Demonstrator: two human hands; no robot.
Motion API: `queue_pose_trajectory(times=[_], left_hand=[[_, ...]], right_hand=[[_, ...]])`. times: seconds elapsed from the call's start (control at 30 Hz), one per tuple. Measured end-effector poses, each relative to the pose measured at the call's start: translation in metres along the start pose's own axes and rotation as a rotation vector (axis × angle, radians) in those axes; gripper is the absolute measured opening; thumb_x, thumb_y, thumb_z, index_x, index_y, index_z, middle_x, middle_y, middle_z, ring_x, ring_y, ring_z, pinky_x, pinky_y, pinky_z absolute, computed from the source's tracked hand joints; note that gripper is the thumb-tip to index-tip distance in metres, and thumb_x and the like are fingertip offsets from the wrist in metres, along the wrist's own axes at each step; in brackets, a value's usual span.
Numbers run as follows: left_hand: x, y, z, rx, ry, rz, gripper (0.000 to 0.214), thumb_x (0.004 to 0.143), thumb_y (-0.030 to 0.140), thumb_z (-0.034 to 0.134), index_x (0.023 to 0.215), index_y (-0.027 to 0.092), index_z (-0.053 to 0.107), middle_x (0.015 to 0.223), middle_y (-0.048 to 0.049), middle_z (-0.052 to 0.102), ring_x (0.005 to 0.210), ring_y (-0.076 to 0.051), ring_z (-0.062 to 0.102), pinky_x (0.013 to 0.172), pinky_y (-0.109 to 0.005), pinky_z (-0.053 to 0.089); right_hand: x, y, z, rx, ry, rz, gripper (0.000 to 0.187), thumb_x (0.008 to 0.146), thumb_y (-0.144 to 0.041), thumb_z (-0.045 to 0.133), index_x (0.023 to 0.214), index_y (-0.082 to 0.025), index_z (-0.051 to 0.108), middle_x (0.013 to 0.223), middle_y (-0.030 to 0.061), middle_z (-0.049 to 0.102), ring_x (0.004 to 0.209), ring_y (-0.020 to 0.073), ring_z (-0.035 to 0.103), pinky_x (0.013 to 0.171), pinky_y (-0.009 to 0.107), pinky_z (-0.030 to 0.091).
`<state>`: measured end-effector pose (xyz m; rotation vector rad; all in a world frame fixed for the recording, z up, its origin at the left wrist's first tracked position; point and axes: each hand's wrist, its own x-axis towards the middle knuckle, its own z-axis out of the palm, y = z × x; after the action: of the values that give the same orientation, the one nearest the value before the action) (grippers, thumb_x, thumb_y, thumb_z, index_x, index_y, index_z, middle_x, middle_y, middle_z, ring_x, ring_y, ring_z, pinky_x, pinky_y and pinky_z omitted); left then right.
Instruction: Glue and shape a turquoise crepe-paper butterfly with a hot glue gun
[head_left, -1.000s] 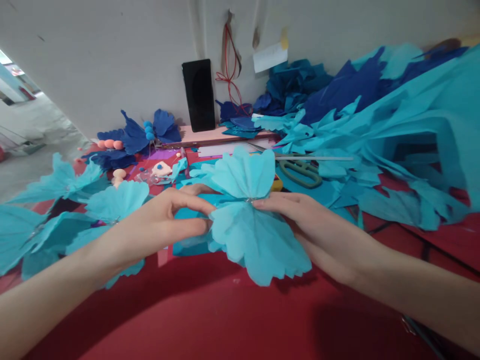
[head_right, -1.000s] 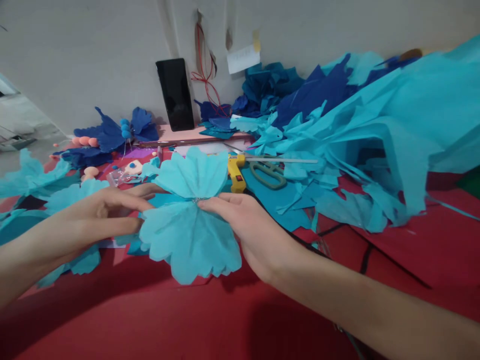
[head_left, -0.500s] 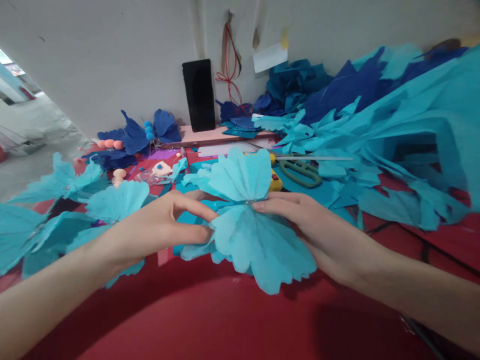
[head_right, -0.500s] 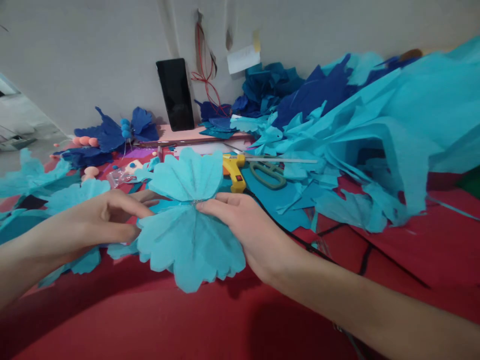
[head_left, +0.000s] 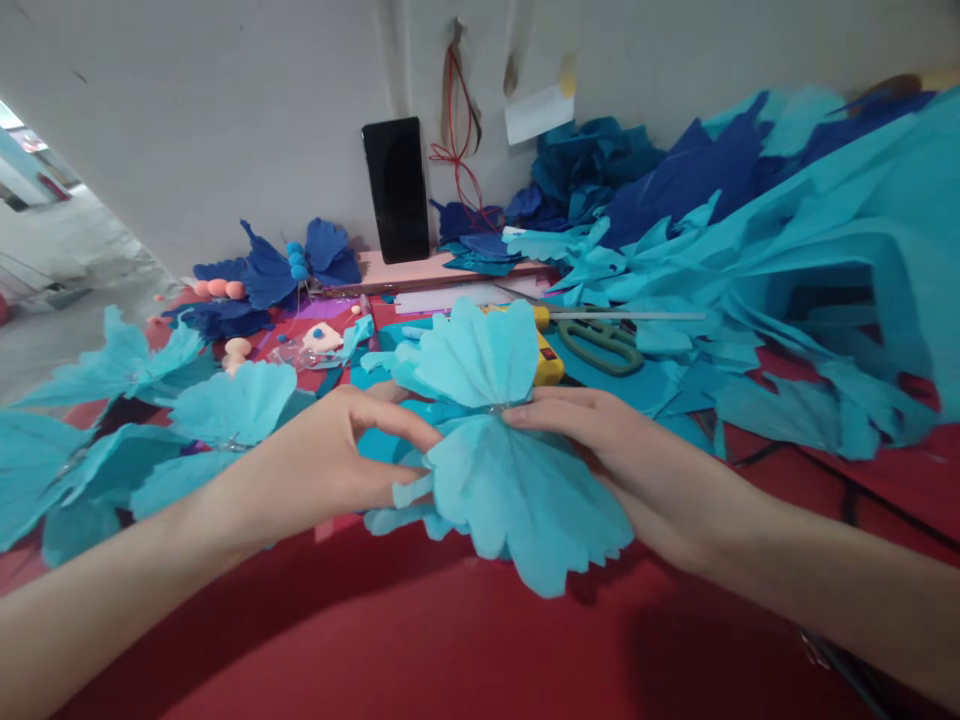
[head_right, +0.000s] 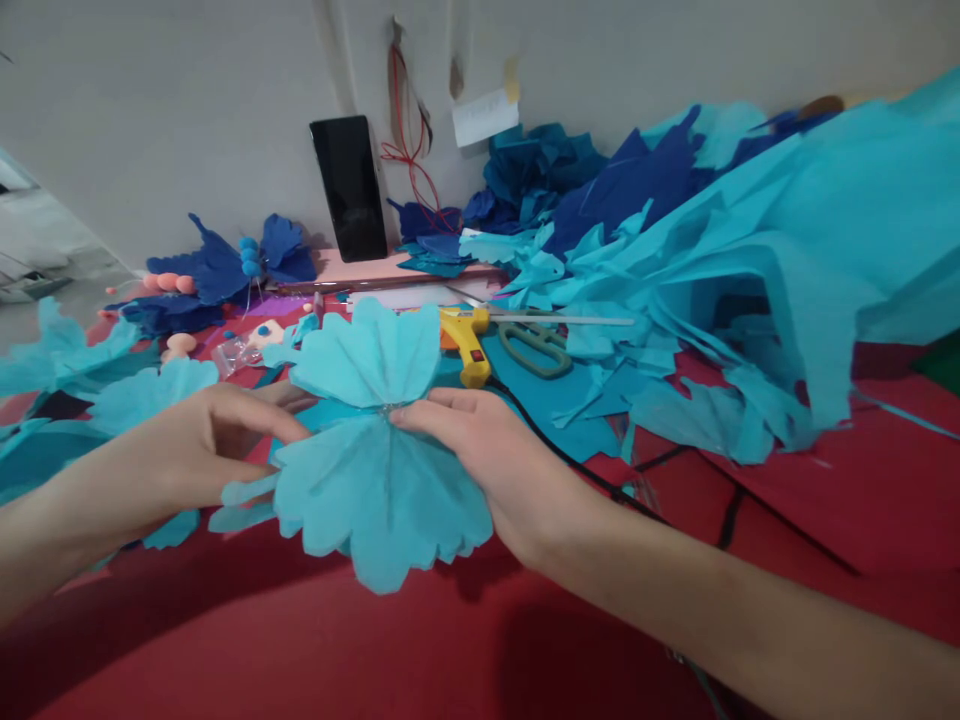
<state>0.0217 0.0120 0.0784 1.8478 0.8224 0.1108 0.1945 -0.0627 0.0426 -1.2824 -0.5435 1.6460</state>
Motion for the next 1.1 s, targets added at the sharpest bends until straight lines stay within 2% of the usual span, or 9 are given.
queue_pose_trajectory(times=[0.13, 0.2, 0.3, 0.4, 0.5, 0.63, 0.73, 0.87, 1.1], left_hand=[[-0.002, -0.005, 0.005, 0.328, 0.225, 0.286, 0.007, 0.07, 0.026, 0.063, 0.068, 0.023, 0.069, 0.108, -0.0025, 0.059, 0.104, -0.022, 0.054, 0.089, -0.036, 0.045], [-0.002, -0.008, 0.007, 0.514, 0.362, 0.442, 0.009, 0.074, 0.027, 0.06, 0.071, 0.022, 0.067, 0.108, -0.0057, 0.055, 0.104, -0.024, 0.054, 0.086, -0.038, 0.047], [-0.002, -0.011, 0.008, 0.748, 0.526, 0.561, 0.01, 0.078, 0.029, 0.055, 0.079, 0.021, 0.061, 0.099, -0.0073, 0.05, 0.095, -0.022, 0.053, 0.079, -0.037, 0.049], [-0.002, -0.011, 0.007, 0.969, 0.648, 0.706, 0.008, 0.078, 0.023, 0.055, 0.085, 0.021, 0.059, 0.095, -0.0061, 0.053, 0.091, -0.022, 0.05, 0.087, -0.042, 0.044], [-0.003, -0.012, 0.009, 1.146, 0.541, 0.941, 0.017, 0.08, 0.008, 0.051, 0.091, 0.02, 0.059, 0.097, -0.0018, 0.063, 0.096, -0.019, 0.052, 0.105, -0.049, 0.028], [-0.004, -0.013, 0.012, 1.189, 0.374, 0.981, 0.022, 0.087, 0.006, 0.041, 0.097, 0.014, 0.058, 0.097, -0.0017, 0.069, 0.1, -0.018, 0.058, 0.109, -0.048, 0.026], [-0.003, -0.014, 0.013, 1.191, 0.378, 1.023, 0.024, 0.09, 0.008, 0.036, 0.095, 0.014, 0.059, 0.093, -0.0022, 0.071, 0.098, -0.017, 0.061, 0.108, -0.048, 0.029], [-0.003, -0.015, 0.014, 1.202, 0.392, 1.048, 0.024, 0.09, 0.007, 0.037, 0.094, 0.015, 0.059, 0.092, -0.0029, 0.071, 0.099, -0.015, 0.062, 0.111, -0.043, 0.025], [-0.005, -0.017, 0.016, 1.203, 0.364, 1.067, 0.028, 0.089, 0.006, 0.032, 0.093, 0.012, 0.059, 0.095, -0.0074, 0.07, 0.099, -0.015, 0.061, 0.111, -0.039, 0.025]], right_hand=[[0.0, 0.0, 0.0, 0.037, 0.003, -0.053, 0.012, 0.06, -0.022, 0.068, 0.062, -0.015, 0.058, 0.058, -0.002, 0.059, 0.052, 0.0078, 0.054, 0.05, 0.018, 0.043], [0.0, 0.0, 0.0, 0.049, 0.014, -0.065, 0.012, 0.058, -0.02, 0.069, 0.064, -0.015, 0.059, 0.062, -0.0016, 0.061, 0.055, 0.0085, 0.055, 0.054, 0.019, 0.046], [0.001, 0.0, 0.0, 0.064, 0.036, -0.051, 0.012, 0.058, -0.02, 0.069, 0.064, -0.016, 0.059, 0.062, -0.0014, 0.061, 0.054, 0.009, 0.055, 0.052, 0.019, 0.045], [0.001, 0.0, 0.0, 0.044, 0.032, -0.074, 0.014, 0.057, -0.021, 0.07, 0.065, -0.016, 0.06, 0.063, -0.0006, 0.062, 0.055, 0.0096, 0.055, 0.053, 0.02, 0.045], [0.001, 0.001, -0.001, 0.026, 0.007, -0.093, 0.018, 0.058, -0.021, 0.071, 0.073, -0.016, 0.062, 0.071, 0.0003, 0.065, 0.061, 0.0105, 0.058, 0.061, 0.022, 0.048], [0.002, 0.005, -0.001, -0.015, 0.028, -0.06, 0.02, 0.055, -0.023, 0.073, 0.071, -0.017, 0.062, 0.072, 0.001, 0.065, 0.066, 0.0122, 0.059, 0.064, 0.023, 0.048], [0.003, 0.007, -0.001, -0.048, 0.049, -0.06, 0.024, 0.052, -0.026, 0.075, 0.068, -0.017, 0.061, 0.073, 0.0019, 0.064, 0.072, 0.0149, 0.059, 0.069, 0.027, 0.048], [0.003, 0.009, 0.0, -0.107, 0.058, -0.057, 0.03, 0.048, -0.032, 0.077, 0.064, -0.016, 0.058, 0.072, 0.0024, 0.062, 0.07, 0.0156, 0.058, 0.069, 0.031, 0.048], [0.002, 0.007, 0.001, -0.136, 0.037, -0.062, 0.028, 0.052, -0.034, 0.074, 0.065, -0.017, 0.057, 0.069, 0.001, 0.06, 0.064, 0.0129, 0.056, 0.064, 0.03, 0.048]])
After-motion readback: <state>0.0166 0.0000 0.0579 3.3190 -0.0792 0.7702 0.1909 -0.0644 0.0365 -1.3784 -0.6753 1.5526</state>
